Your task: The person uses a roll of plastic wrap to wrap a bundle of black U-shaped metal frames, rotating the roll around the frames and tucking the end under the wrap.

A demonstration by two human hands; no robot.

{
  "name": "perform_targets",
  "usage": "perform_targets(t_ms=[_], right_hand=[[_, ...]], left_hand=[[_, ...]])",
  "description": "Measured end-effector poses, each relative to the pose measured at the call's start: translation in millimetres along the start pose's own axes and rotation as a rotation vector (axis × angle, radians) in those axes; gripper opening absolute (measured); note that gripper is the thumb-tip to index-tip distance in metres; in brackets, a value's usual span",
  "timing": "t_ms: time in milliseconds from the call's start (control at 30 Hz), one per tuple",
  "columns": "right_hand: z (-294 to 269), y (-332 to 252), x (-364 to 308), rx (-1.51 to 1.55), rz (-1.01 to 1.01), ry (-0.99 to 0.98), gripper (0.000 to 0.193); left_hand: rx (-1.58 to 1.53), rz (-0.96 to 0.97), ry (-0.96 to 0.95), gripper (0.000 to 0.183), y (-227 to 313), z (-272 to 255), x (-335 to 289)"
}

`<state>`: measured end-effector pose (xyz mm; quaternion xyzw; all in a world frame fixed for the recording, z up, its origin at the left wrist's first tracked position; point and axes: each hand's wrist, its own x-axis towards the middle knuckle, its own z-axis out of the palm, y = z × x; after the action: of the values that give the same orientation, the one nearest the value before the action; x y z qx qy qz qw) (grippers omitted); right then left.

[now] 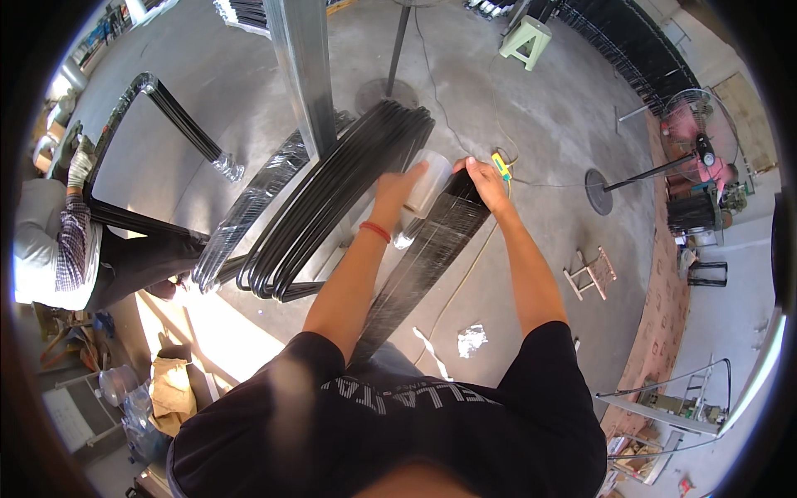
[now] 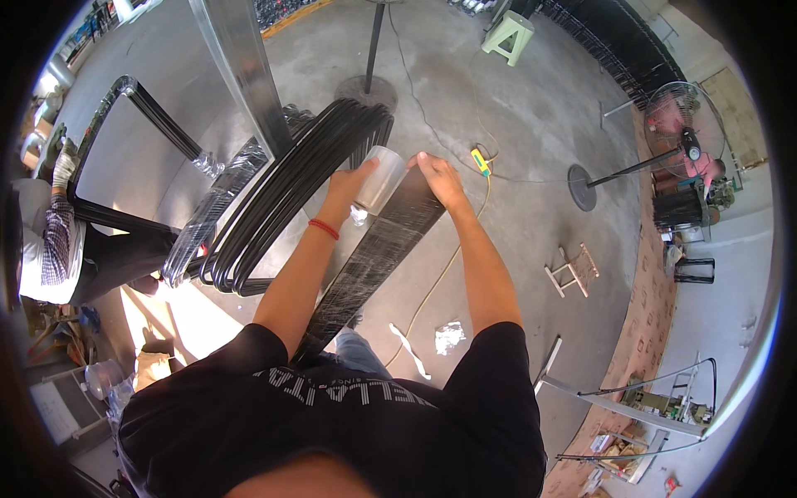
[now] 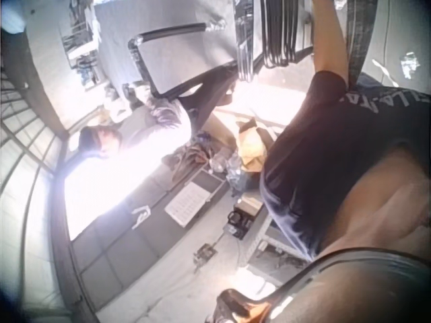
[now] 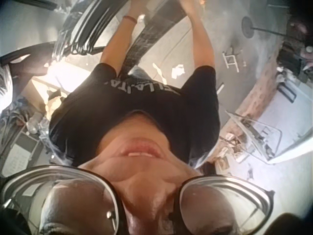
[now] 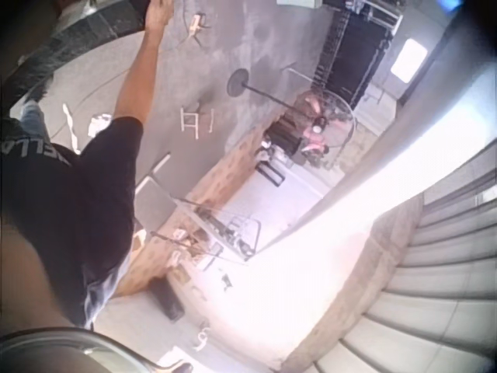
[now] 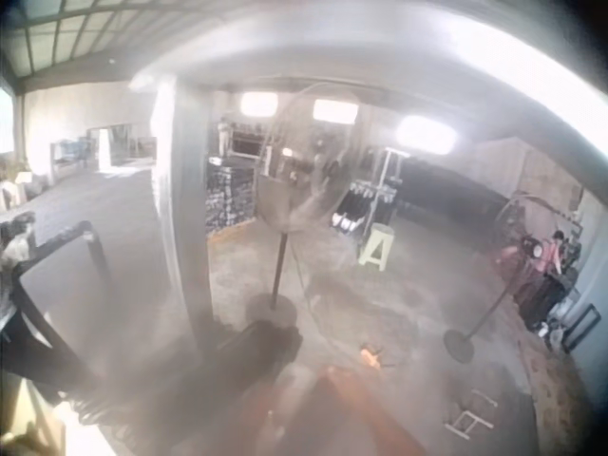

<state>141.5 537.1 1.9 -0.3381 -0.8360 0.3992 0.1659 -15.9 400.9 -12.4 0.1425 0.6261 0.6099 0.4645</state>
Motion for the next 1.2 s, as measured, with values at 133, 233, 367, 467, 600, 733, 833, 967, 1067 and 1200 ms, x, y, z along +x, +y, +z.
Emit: perform_targets(t_ms=[133, 233, 367, 467, 600, 733, 833, 967, 1067, 1200], right_hand=[[-2.0, -12.4, -6.7, 0.084, 0.086, -0.043, 0.056], [-3.4, -39.9, -8.7, 0.234, 0.140, -0.065, 0.060], [-8.9, -76.7, -7.5, 0.981, 0.356, 0.037, 0.069], [-30.8, -79.2, -17.8, 1.024, 0.437, 0.138, 0.058], [-59.8, -74.6, -32.0, 1.026, 0.462, 0.219, 0.054], [-72.8, -40.9, -53.0, 1.027, 0.437, 0.263, 0.054], [-59.6, 15.3, -71.2, 1.035, 0.550, 0.298, 0.050], [25.0, 146.2, -102.3, 1.289, 0.441, 0.162, 0.045], [116.6, 144.5, -78.5, 1.555, 0.430, 0.136, 0.044], [140.6, 88.7, -25.8, 1.706, 0.268, 0.032, 0.042]], left_hand=[[-0.534, -0.134, -0.266, 0.062, 16.3, 2.1, 2.7], [-0.602, -0.067, -0.372, 0.061, 30.8, 17.9, 11.4], [0.260, 0.147, 0.085, 0.066, 47.6, 65.3, 4.9], [0.482, 0.355, -0.045, 0.072, 40.7, 58.6, -38.1], [1.150, 0.804, 0.224, 0.095, -15.1, 60.7, -63.6], [1.281, 0.811, 0.147, 0.107, -13.5, 59.8, -65.3], [1.169, 0.694, 0.067, 0.103, -2.3, 48.4, -58.7], [1.111, 0.720, 0.042, 0.097, 0.1, 50.0, -61.3], [1.053, 0.685, -0.007, 0.092, -7.0, 53.1, -64.9], [0.555, 0.445, -0.379, 0.073, -10.1, 19.6, -1.9]])
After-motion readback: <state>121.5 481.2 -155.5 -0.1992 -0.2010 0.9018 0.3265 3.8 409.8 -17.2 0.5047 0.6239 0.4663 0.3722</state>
